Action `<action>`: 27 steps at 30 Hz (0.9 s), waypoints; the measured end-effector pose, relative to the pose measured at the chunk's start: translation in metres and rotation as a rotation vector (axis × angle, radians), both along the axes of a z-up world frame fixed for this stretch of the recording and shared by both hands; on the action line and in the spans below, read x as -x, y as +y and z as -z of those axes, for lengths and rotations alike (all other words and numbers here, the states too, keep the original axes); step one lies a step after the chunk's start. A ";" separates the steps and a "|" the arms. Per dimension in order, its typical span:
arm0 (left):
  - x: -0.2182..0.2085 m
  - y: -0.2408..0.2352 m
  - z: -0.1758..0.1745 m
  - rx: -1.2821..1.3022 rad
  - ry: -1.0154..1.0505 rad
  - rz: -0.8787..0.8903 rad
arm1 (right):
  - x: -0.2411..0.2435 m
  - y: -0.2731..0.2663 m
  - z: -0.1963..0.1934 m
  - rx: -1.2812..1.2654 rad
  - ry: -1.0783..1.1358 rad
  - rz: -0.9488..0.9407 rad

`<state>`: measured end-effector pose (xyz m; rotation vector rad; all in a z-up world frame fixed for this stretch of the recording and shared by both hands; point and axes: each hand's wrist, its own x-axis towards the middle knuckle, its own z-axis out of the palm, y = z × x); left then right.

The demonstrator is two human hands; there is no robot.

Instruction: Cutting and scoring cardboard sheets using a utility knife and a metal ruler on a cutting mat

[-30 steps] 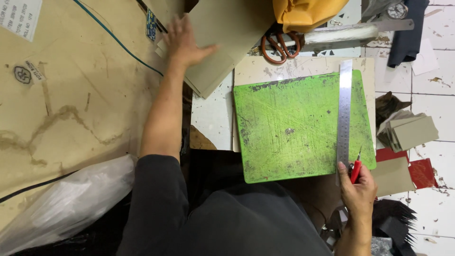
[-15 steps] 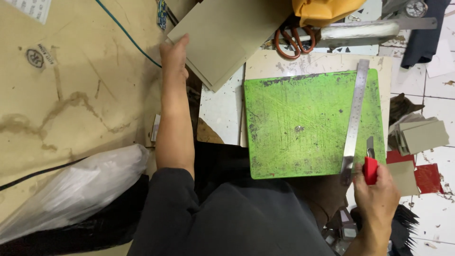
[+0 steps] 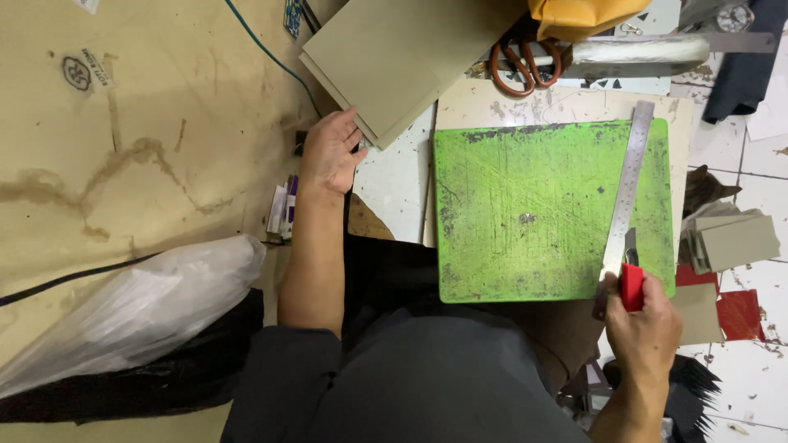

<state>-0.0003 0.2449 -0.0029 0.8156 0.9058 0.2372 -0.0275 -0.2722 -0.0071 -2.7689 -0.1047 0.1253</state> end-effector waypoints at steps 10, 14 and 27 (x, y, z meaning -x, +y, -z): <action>-0.021 -0.010 -0.022 0.083 -0.074 -0.241 | 0.004 0.005 -0.003 -0.081 -0.005 0.039; -0.036 -0.025 -0.078 -0.142 0.190 -0.023 | 0.003 0.013 -0.014 -0.227 0.000 0.093; 0.120 -0.143 0.002 -0.037 -0.275 -0.328 | -0.001 0.177 -0.020 -1.171 0.248 -0.197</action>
